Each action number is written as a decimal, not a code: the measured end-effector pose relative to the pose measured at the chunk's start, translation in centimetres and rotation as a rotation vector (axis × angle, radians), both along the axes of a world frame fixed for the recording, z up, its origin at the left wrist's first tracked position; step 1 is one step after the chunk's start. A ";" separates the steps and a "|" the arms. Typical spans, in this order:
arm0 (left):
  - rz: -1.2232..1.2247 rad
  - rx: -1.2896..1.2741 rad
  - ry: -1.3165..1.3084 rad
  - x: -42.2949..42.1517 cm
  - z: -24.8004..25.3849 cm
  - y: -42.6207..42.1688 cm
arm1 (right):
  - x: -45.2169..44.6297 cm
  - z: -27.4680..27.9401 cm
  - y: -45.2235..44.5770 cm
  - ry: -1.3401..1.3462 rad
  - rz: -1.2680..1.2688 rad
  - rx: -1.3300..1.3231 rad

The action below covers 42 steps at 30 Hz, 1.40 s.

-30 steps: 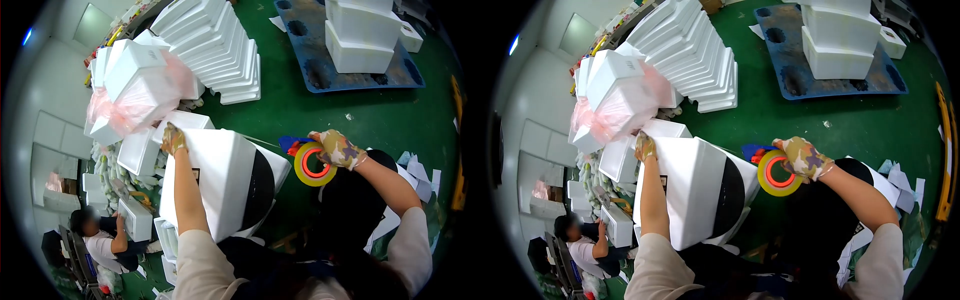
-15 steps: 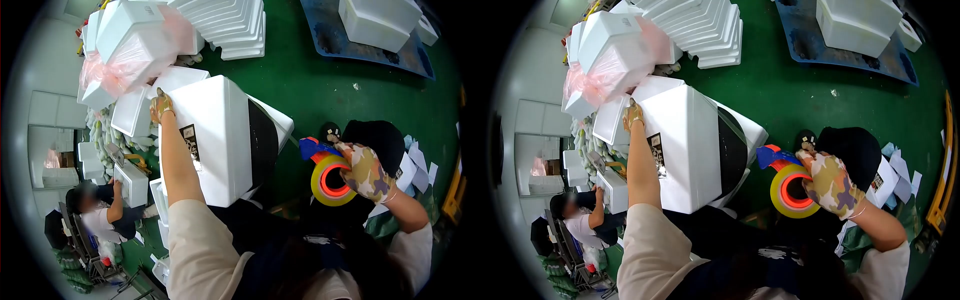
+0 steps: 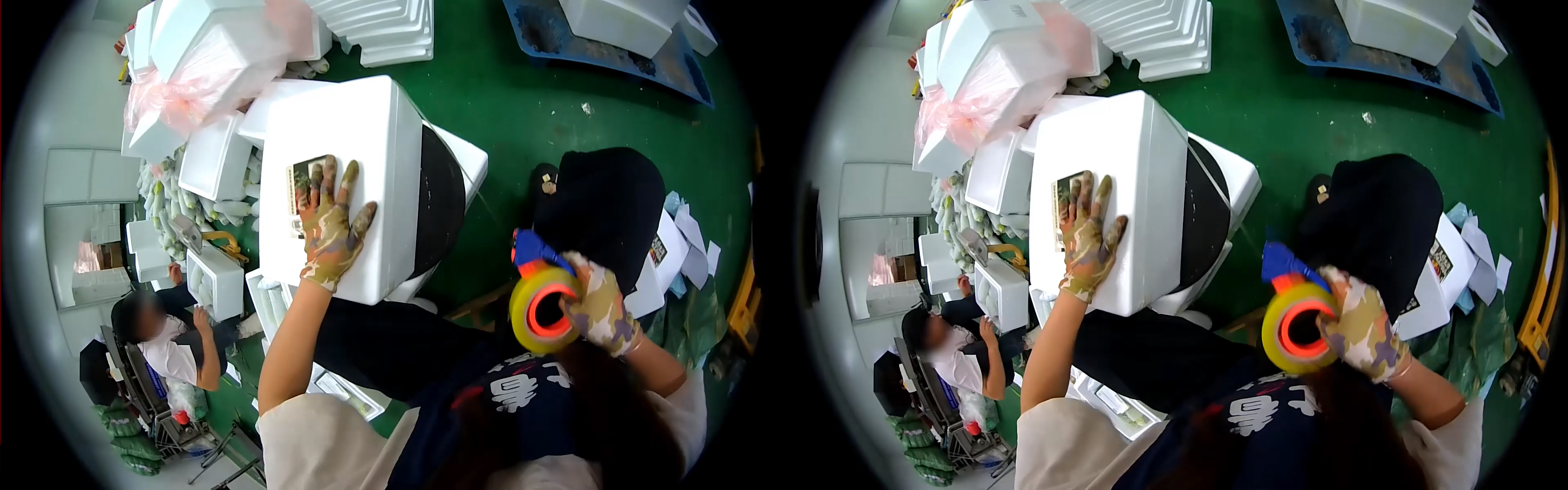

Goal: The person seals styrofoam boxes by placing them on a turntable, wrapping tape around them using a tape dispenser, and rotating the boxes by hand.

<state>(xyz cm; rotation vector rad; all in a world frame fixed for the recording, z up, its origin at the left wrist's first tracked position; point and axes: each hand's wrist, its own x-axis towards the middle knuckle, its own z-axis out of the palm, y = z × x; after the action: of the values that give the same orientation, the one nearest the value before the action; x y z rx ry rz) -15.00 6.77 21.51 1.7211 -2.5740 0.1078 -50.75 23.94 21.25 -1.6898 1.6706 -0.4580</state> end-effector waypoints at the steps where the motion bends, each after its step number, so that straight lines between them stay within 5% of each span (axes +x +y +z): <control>1: 0.018 -0.019 -0.019 -0.2 -0.2 0.0 | 0.2 -0.2 1.2 -0.022 0.046 0.100; 12: 0.256 -0.242 0.112 -1.3 -3.3 -0.6 | 8.7 -0.4 8.4 0.210 0.230 0.259; 14: 0.317 -0.265 0.080 -1.3 -3.8 -1.0 | 10.8 -1.7 8.3 0.254 0.364 0.091; 15: 0.326 -0.267 0.081 -1.4 -3.7 -0.9 | 12.0 -2.6 7.8 -0.061 0.266 0.211; 17: 0.355 -0.256 0.075 -1.9 -3.3 -0.7 | 14.6 -3.6 6.1 -0.132 0.301 0.096; 18: 0.390 -0.244 0.071 -2.1 -3.3 -0.9 | 15.9 -3.9 4.9 0.116 0.421 -0.141; 19: 0.412 -0.234 0.077 -2.1 -3.4 -1.1 | 17.2 -4.1 3.6 0.077 0.418 -0.208; 26: 0.522 -0.193 0.167 -2.2 -3.3 -2.6 | 20.7 -5.4 -0.1 -0.110 0.483 -0.188; 34: 0.718 -0.180 0.251 -3.4 -2.2 -2.6 | 24.1 -3.9 -1.0 0.006 0.497 -0.255; 38: 0.698 -0.292 0.255 -2.5 -3.2 -2.8 | 27.3 -10.1 -2.2 -0.105 0.516 -0.403; 42: 0.746 -0.285 0.302 -4.2 -2.3 -2.7 | 23.1 -3.9 0.2 0.019 0.387 -0.220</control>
<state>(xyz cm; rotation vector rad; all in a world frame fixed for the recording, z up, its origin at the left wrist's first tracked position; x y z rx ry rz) -19.16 4.11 19.18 2.2524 -1.5253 0.2031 -27.69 24.11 17.39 -2.1258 1.2967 -0.4485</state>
